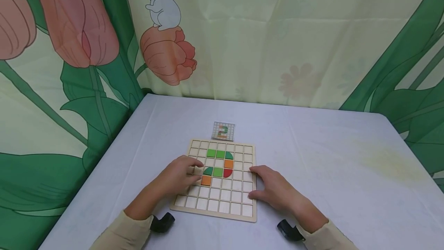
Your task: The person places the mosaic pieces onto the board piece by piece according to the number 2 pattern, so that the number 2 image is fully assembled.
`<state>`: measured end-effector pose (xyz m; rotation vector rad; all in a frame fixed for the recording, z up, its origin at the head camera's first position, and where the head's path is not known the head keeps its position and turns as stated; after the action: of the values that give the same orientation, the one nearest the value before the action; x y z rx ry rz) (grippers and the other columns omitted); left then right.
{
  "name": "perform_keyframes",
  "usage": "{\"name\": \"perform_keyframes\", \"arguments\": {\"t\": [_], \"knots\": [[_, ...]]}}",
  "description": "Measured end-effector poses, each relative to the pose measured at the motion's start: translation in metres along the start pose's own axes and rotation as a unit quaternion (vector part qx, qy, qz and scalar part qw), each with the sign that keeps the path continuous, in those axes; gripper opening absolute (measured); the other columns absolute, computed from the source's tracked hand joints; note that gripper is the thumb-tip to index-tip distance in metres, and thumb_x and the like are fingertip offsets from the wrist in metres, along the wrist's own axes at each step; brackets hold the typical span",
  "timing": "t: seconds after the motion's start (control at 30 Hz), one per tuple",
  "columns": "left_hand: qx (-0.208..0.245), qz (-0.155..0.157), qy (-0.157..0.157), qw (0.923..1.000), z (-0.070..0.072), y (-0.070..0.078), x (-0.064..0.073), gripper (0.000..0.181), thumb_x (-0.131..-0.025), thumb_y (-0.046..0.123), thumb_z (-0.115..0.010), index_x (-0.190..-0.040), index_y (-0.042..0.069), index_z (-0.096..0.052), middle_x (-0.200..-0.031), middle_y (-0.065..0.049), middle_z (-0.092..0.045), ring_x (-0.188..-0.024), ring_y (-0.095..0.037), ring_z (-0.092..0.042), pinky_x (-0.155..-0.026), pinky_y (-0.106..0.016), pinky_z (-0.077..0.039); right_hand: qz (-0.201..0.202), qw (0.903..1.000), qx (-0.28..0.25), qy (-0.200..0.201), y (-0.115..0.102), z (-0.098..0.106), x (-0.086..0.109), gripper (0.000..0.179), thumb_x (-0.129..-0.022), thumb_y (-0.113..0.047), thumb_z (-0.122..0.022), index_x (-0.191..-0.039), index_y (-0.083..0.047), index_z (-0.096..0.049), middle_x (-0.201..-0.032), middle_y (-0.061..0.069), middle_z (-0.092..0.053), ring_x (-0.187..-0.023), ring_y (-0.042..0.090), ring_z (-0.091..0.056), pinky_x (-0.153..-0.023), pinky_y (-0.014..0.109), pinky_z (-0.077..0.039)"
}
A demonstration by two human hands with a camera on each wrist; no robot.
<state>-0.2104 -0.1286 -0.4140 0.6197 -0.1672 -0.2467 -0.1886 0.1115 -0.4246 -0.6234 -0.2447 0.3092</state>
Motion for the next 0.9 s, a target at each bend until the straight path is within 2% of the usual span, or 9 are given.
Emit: {"name": "perform_keyframes", "arguments": {"t": [0.3,0.47,0.67,0.9], "knots": [[-0.001,-0.001,0.013,0.9999,0.019,-0.013,0.007,0.032,-0.088,0.016,-0.078,-0.119,0.012,-0.071,-0.122,-0.003,-0.064,-0.121,-0.027,-0.055,-0.096,-0.045,-0.049,-0.007,1.0,-0.003,-0.005,0.001,-0.001,0.0,0.073,-0.078,-0.025,-0.087,-0.14,-0.004,-0.054,-0.139,0.008,-0.054,-0.132,0.029,-0.048,-0.108,0.046,-0.039],[0.003,0.019,0.019,0.9996,0.023,-0.027,0.011,0.029,-0.088,0.014,-0.078,-0.116,0.013,-0.072,-0.122,-0.006,-0.064,-0.119,-0.028,-0.057,-0.094,-0.045,-0.051,-0.008,0.9999,0.0,-0.006,0.001,-0.001,0.0,0.073,-0.078,-0.026,-0.087,-0.14,-0.005,-0.054,-0.139,0.008,-0.054,-0.132,0.029,-0.048,-0.108,0.046,-0.039],[-0.014,0.015,0.024,0.9995,0.027,-0.036,0.014,0.027,-0.088,0.012,-0.078,-0.114,0.011,-0.072,-0.118,-0.005,-0.066,-0.12,-0.031,-0.056,-0.096,-0.049,-0.048,-0.008,0.9999,0.003,-0.006,0.0,-0.001,0.0,0.073,-0.079,-0.026,-0.087,-0.14,-0.005,-0.054,-0.139,0.008,-0.054,-0.132,0.029,-0.048,-0.108,0.046,-0.039],[-0.015,0.038,0.023,0.9989,0.033,-0.054,0.016,0.019,-0.088,0.01,-0.077,-0.107,0.013,-0.073,-0.112,-0.003,-0.067,-0.117,-0.031,-0.056,-0.096,-0.051,-0.047,-0.019,0.9997,0.012,-0.005,0.002,-0.001,-0.002,0.074,-0.078,-0.027,-0.087,-0.14,-0.005,-0.053,-0.14,0.009,-0.054,-0.132,0.029,-0.049,-0.109,0.047,-0.039]]}}
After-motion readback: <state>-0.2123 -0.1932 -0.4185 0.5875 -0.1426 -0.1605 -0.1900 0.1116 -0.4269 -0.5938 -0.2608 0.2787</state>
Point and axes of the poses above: each hand's wrist, its own x-axis away from the middle knuckle, its own z-axis out of the back of the hand, y = z × x, the point moved 10 cm from there along -x, towards the middle knuckle
